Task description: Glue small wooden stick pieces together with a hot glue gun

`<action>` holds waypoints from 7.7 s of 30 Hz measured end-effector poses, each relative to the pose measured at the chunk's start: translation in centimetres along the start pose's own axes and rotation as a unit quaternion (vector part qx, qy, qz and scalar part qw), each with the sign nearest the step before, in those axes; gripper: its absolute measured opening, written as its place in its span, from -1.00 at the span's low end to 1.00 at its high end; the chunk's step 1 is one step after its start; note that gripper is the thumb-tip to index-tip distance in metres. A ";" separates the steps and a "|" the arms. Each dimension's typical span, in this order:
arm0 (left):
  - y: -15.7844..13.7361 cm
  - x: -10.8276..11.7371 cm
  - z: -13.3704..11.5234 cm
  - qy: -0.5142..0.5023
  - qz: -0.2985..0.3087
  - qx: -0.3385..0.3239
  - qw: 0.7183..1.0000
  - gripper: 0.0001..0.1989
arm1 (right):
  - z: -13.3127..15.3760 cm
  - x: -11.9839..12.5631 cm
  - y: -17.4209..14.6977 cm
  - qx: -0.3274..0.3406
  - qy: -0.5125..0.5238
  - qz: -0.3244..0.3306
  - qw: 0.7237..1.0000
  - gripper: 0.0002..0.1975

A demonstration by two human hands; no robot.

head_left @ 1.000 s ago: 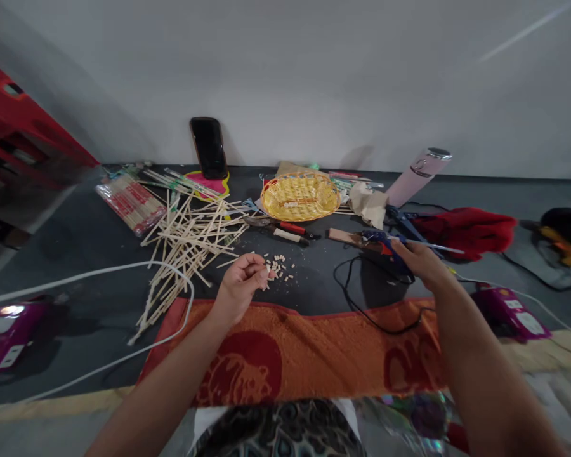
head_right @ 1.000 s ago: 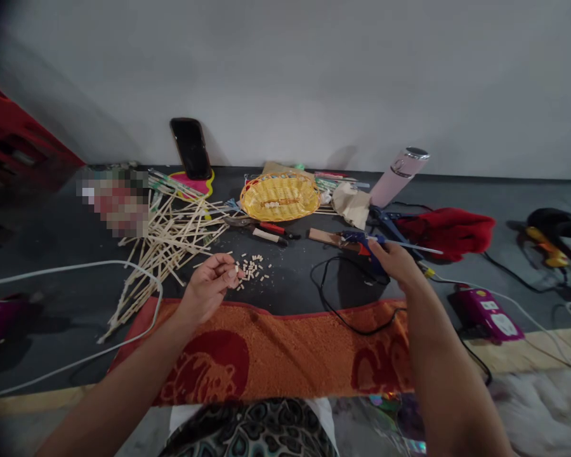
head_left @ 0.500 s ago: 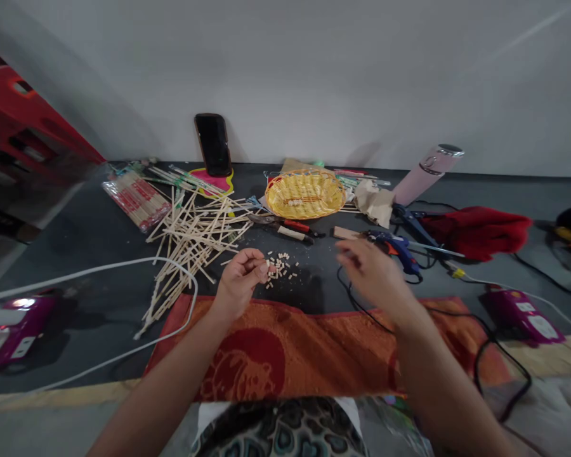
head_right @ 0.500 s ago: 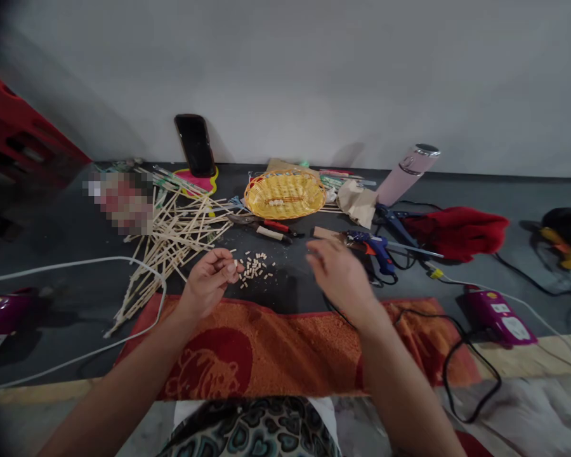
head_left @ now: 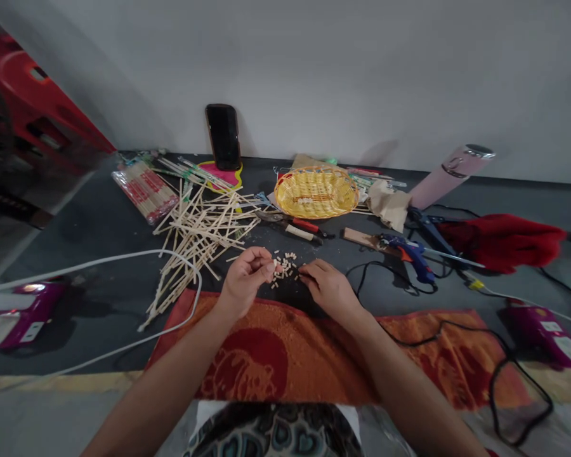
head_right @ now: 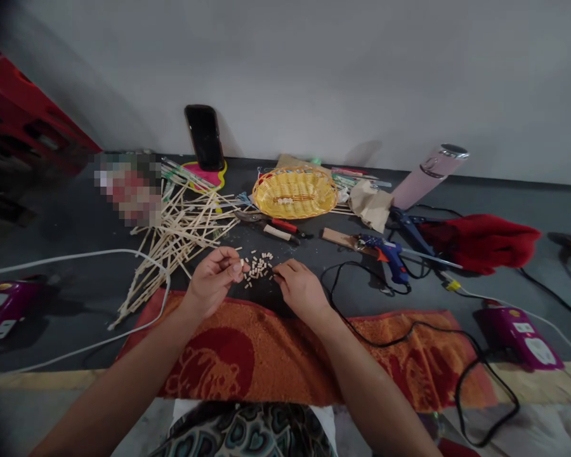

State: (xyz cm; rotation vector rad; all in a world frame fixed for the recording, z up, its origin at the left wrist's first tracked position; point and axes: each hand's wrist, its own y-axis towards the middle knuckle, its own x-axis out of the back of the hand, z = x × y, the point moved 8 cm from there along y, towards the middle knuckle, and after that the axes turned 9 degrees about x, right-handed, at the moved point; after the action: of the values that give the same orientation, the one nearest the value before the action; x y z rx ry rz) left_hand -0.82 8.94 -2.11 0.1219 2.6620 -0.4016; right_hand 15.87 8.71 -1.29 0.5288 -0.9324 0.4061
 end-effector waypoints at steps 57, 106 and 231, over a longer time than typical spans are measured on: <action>-1.1 -2.2 1.7 0.152 0.031 0.014 0.988 -0.85 | 1.5 -0.6 -0.5 -0.126 0.420 -0.102 0.893 -0.77; -1.5 -2.3 0.8 0.190 0.017 0.002 0.982 -0.83 | 2.7 1.4 -0.8 -0.038 0.278 -0.129 0.951 -0.89; -2.6 -3.3 -1.2 0.429 0.009 -0.174 0.886 -0.88 | 3.5 2.9 -0.8 0.061 0.227 -0.155 0.959 -0.84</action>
State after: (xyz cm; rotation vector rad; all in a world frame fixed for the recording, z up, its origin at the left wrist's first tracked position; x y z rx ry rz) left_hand 1.31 6.77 1.02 0.2613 3.5444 0.2165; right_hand 15.61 6.33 2.61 0.6496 -0.3727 0.2827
